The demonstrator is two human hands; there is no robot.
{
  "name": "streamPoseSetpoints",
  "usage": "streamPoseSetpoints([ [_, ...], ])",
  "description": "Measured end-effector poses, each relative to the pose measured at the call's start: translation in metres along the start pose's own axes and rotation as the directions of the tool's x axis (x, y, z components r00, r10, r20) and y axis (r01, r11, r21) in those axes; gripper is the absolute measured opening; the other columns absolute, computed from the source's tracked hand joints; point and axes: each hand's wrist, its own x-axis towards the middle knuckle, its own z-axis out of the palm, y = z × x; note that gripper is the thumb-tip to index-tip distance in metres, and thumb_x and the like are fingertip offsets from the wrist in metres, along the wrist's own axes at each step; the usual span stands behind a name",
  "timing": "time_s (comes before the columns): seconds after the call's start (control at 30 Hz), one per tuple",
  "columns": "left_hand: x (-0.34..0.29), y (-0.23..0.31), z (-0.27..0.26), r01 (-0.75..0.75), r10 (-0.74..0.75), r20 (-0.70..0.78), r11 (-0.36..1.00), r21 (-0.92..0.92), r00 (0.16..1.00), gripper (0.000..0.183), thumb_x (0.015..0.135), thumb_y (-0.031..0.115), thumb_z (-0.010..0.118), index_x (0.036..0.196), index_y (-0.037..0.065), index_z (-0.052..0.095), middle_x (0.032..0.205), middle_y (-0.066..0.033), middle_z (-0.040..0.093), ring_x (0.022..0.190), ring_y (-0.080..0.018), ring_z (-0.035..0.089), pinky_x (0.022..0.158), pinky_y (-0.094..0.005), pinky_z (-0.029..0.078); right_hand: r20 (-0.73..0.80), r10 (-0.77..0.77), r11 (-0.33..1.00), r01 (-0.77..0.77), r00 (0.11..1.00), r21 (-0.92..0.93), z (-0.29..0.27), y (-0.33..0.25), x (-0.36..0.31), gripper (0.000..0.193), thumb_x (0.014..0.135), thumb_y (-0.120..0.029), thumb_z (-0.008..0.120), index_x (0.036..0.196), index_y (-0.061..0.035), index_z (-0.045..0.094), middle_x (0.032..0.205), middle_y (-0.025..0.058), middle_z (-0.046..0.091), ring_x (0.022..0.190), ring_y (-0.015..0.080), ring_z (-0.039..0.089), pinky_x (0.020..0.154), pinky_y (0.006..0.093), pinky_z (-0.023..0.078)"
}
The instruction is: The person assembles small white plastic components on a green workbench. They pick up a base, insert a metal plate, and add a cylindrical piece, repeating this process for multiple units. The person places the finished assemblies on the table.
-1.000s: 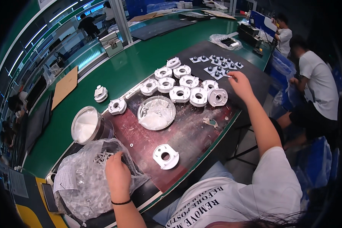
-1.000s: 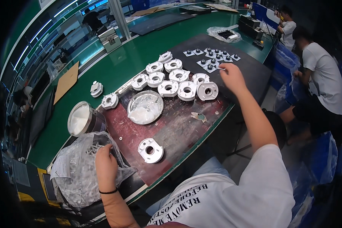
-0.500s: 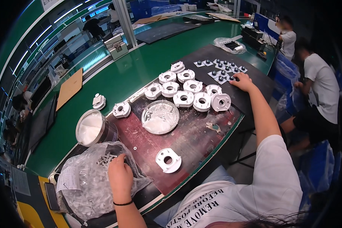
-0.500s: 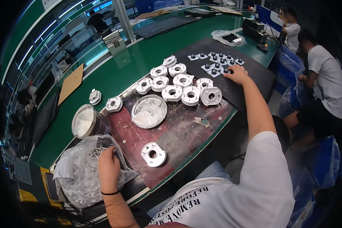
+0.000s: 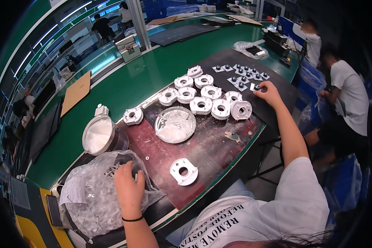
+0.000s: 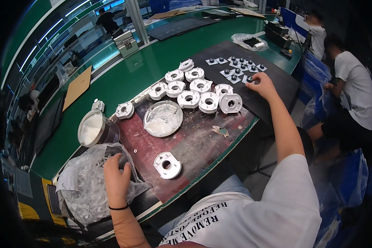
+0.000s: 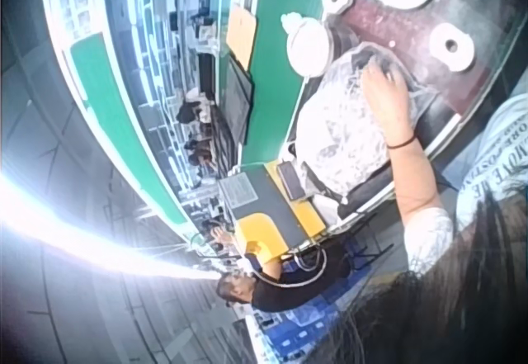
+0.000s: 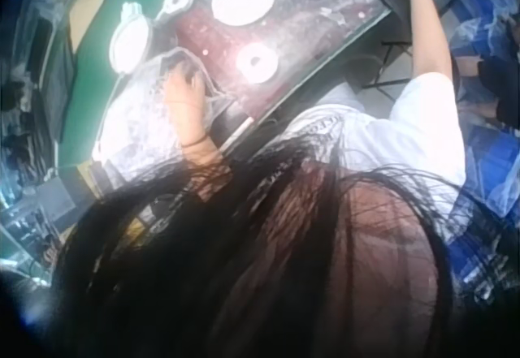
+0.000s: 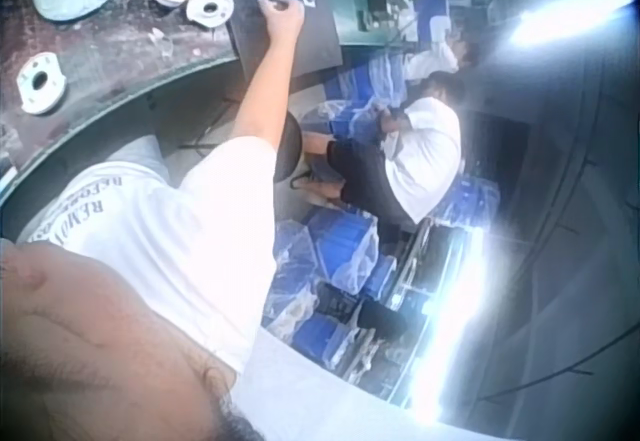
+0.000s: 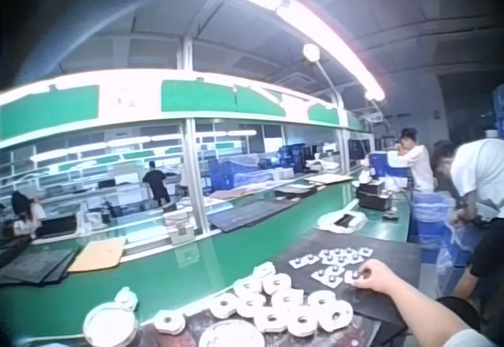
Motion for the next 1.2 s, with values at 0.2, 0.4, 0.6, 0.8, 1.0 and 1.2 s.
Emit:
streamPoseSetpoints([
  [0.2, 0.0, 0.027, -0.012, -0.043, 0.0, -0.111, 0.925, -0.377, 0.994, 0.022, 0.079, 0.008, 0.062, 0.099, -0.001, 0.061, 0.092, -0.0134, 0.061, 0.086, -0.0269, 0.057, 0.08, -0.0354, 0.045, 0.069, -0.589, 0.75, 0.513, 0.805, 0.418, 0.008, -0.134, -0.059, 0.039, 0.059, -0.014, 0.083, 0.088, -0.0038, 0.059, 0.096, 0.0091, 0.058, 0.093, 0.0219, 0.057, 0.083, 0.0322, 0.046],
  [0.4, -0.016, 0.048, -0.005, 0.341, 0.156, 0.406, 0.329, -0.881, 0.9, 0.023, 0.093, 0.021, 0.054, 0.097, 0.0, 0.063, 0.087, -0.0061, 0.059, 0.078, -0.0121, 0.057, 0.069, -0.0247, 0.045, 0.182, -0.896, 0.416, 0.621, 0.405, 0.664, 0.032, -0.252, -0.125, 0.037, 0.062, -0.018, 0.08, 0.089, -0.0052, 0.058, 0.097, 0.0085, 0.058, 0.085, 0.027, 0.06, 0.074, 0.0338, 0.05],
  [0.6, -0.021, 0.046, -0.003, 0.451, 0.16, 0.463, 0.102, -0.886, 0.872, 0.029, 0.099, 0.025, 0.043, 0.095, 0.0, 0.057, 0.086, -0.0046, 0.057, 0.072, -0.0098, 0.051, 0.066, -0.0224, 0.043, 0.105, -0.912, 0.342, 0.596, 0.396, 0.726, 0.056, -0.277, -0.138, 0.041, 0.063, -0.016, 0.08, 0.096, -0.0035, 0.059, 0.102, 0.0095, 0.058, 0.09, 0.0272, 0.06, 0.077, 0.0336, 0.051],
  [0.8, -0.024, 0.045, 0.002, 0.494, 0.244, 0.442, -0.224, -0.84, 0.863, 0.032, 0.1, 0.029, 0.042, 0.106, -0.001, 0.053, 0.092, -0.0056, 0.057, 0.079, -0.0111, 0.052, 0.071, -0.0244, 0.044, 0.177, -0.811, 0.273, 0.092, 0.557, 0.958, 0.079, -0.277, -0.16, 0.065, 0.069, -0.008, 0.079, 0.127, -0.0056, 0.05, 0.129, 0.0129, 0.051, 0.115, 0.0245, 0.053, 0.085, 0.0364, 0.051],
  [1.0, -0.023, 0.046, 0.003, 0.486, 0.202, 0.455, -0.15, -0.861, 0.867, 0.028, 0.099, 0.022, 0.042, 0.115, 0.0, 0.051, 0.093, -0.0055, 0.057, 0.08, -0.0109, 0.052, 0.072, -0.0242, 0.044, 0.355, -0.761, 0.032, -0.515, 0.543, 0.857, 0.091, -0.267, -0.176, 0.075, 0.071, 0.003, 0.077, 0.135, -0.0073, 0.039, 0.129, 0.0141, 0.051, 0.114, 0.0221, 0.053, 0.094, 0.0375, 0.046],
  [1.2, -0.014, 0.03, 0.019, 0.243, -0.136, 0.205, 0.408, -0.88, 0.969, 0.055, 0.082, 0.014, 0.064, 0.13, 0.001, 0.039, 0.107, -0.0094, 0.055, 0.092, -0.015, 0.052, 0.079, -0.0264, 0.044, 0.313, -0.832, 0.513, 0.423, 0.457, 0.747, 0.063, -0.254, -0.129, 0.056, 0.063, -0.022, 0.082, 0.113, -0.0045, 0.061, 0.11, 0.0109, 0.059, 0.101, 0.0261, 0.058, 0.089, 0.0347, 0.044],
])
